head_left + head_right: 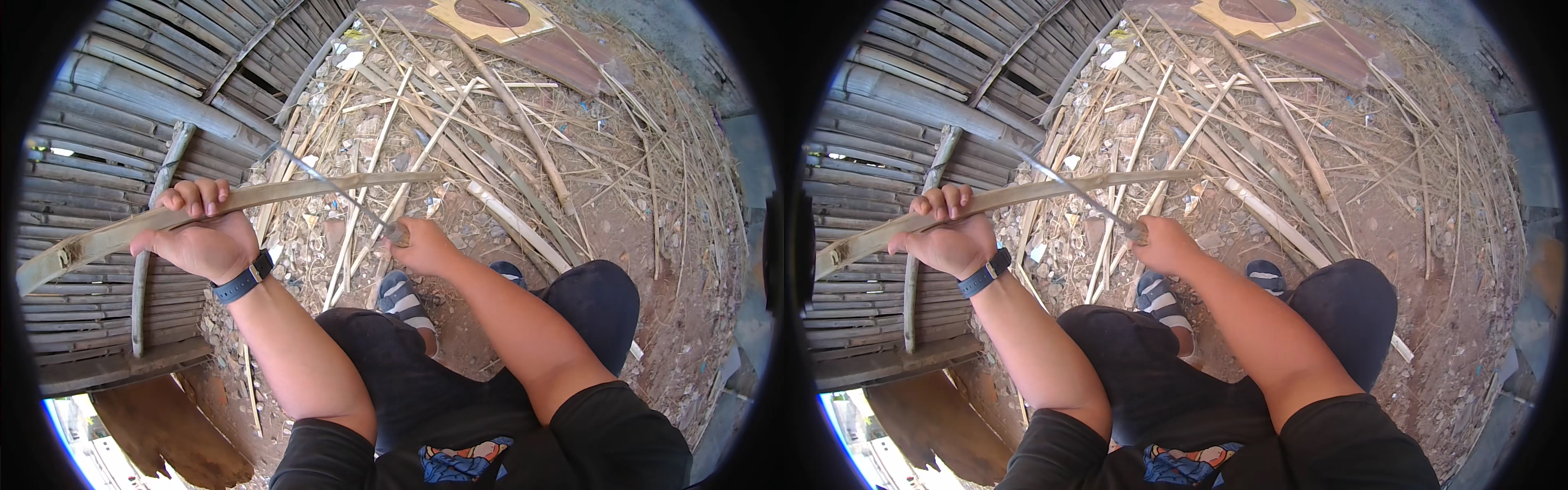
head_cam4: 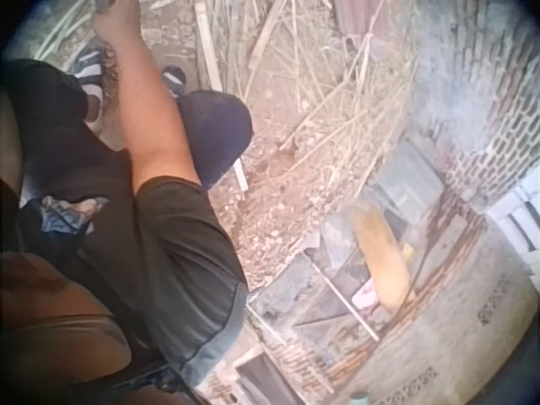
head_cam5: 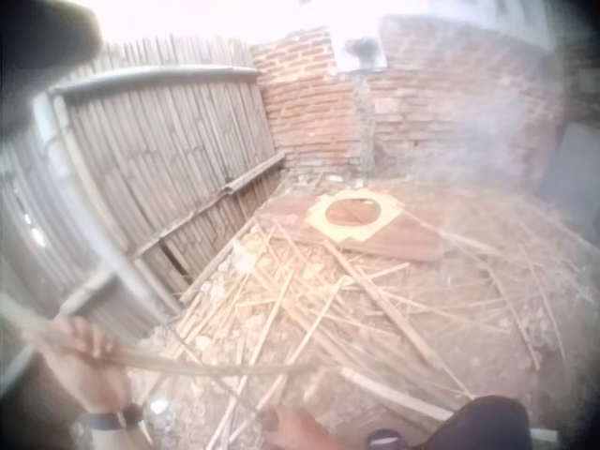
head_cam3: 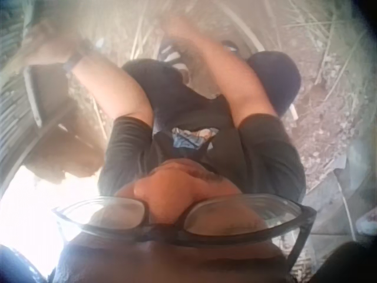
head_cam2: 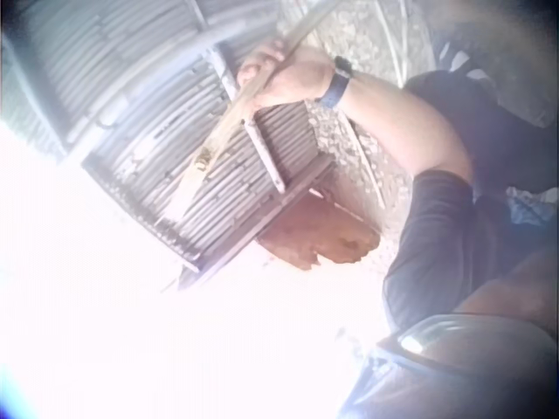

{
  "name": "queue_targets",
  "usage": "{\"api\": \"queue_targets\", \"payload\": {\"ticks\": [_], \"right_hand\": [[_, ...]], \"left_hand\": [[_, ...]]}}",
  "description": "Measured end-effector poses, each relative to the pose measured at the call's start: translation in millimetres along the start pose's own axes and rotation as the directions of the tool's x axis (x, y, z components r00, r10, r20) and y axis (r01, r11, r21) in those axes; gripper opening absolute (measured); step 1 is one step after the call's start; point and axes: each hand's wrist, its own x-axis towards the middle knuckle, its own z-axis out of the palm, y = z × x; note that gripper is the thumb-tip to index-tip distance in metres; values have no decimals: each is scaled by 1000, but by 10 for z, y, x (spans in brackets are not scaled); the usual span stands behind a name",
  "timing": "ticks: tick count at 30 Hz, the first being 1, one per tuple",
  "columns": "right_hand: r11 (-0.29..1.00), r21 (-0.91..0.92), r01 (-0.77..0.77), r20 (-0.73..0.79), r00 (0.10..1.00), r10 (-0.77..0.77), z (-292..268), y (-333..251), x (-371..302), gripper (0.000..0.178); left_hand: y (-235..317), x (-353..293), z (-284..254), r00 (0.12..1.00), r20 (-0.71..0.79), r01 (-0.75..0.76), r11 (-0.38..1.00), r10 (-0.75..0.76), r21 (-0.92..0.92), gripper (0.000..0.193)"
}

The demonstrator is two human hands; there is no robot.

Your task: The person uses a curved blade to shave and split a long piece of bamboo. They repeatedly scrape the surface to remove the outer layer and then split the bamboo into thinner strips.

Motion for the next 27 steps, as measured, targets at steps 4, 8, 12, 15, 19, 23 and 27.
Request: {"api": "queue_targets", "payload": {"ticks": [4,8,12,15,19,23,27], "right_hand": [[973,101,-205,-206,953,222,203,916,145,41],[993,92,-78,-178,980,93,311,389,38,40],[995,16,98,-57,994,-97,211,-101,-36,43],[989,150,10,0,1000,-10,273,562,103,41],[1000,19,-14,-54,998,14,399,540,97,45],[995,38,95,-88,992,-91,241,-35,-21,43],[990,50,128,-104,987,-123,178,-15,64,36]], "left_hand": [[-146,33,-68,995,-95,2,1000,-1,6,76],[-90,36,-66,985,-165,-34,996,47,81,76],[-60,18,-82,997,-73,-8,999,11,36,77],[-96,13,-181,999,5,36,999,-36,-27,77],[-78,178,-606,998,-55,27,998,-30,-54,81],[-83,108,-442,998,-58,-11,1000,12,25,78],[-91,33,-199,998,60,24,1000,-23,-10,79]]}}
